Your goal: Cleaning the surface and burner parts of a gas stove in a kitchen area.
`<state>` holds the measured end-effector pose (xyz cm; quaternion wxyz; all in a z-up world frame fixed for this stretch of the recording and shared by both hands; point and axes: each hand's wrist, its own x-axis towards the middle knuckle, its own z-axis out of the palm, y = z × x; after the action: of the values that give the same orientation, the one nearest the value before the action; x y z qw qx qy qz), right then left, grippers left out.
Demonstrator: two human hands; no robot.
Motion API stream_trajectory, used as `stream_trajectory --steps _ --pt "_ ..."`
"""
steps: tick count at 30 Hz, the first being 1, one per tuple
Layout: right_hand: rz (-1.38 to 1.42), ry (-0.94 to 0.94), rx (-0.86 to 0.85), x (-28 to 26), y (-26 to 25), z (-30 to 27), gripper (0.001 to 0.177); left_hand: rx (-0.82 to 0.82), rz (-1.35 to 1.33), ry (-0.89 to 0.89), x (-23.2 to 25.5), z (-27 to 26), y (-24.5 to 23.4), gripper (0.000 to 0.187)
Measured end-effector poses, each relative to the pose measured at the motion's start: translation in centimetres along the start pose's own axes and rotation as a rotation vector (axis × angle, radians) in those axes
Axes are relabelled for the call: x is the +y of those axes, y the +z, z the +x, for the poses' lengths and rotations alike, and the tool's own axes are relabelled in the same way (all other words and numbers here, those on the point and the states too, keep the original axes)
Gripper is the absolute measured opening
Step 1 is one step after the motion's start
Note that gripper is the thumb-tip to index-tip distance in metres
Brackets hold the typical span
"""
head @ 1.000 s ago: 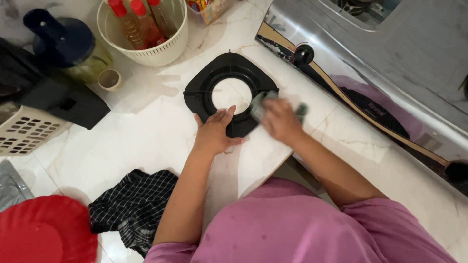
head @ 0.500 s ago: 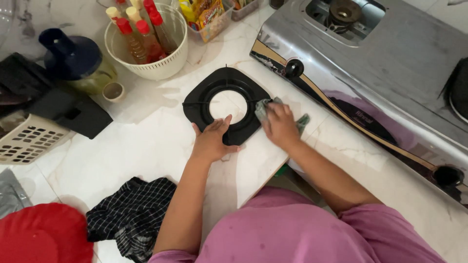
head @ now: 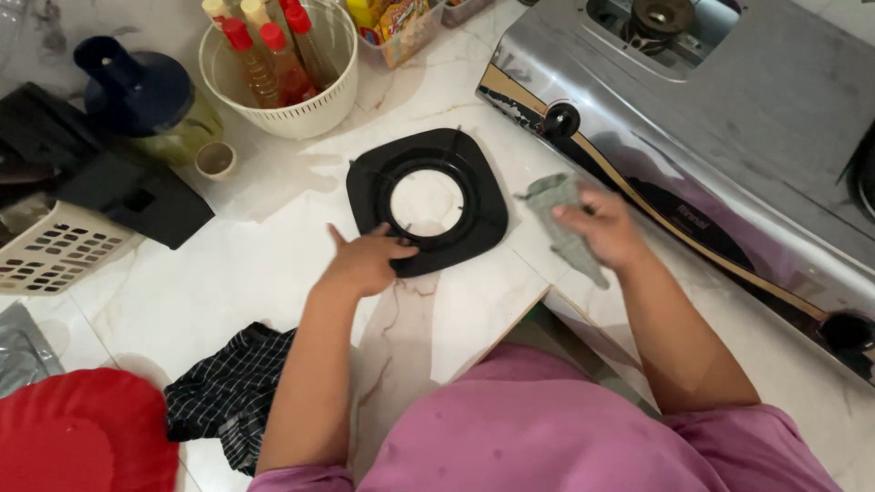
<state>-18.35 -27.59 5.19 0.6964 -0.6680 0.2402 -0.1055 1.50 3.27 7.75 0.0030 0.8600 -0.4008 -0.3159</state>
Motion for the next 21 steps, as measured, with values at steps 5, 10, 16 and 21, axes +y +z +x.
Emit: stream_trajectory --steps 5,10,16,21 --pt "0.042 -0.049 0.083 5.3 -1.4 2.9 0.022 0.469 -0.023 0.067 1.4 2.0 2.4 0.063" --pt "-0.079 -0.01 0.216 6.0 4.2 2.6 0.022 0.652 -0.351 0.271 6.2 4.8 4.9 0.116" --pt "-0.418 -0.55 -0.14 8.2 6.3 2.7 0.025 0.762 -0.336 0.248 6.3 7.4 7.6 0.112" --pt "-0.334 -0.236 -0.294 7.6 5.6 2.0 0.026 0.829 -0.352 0.4 5.6 5.8 7.1 0.093"
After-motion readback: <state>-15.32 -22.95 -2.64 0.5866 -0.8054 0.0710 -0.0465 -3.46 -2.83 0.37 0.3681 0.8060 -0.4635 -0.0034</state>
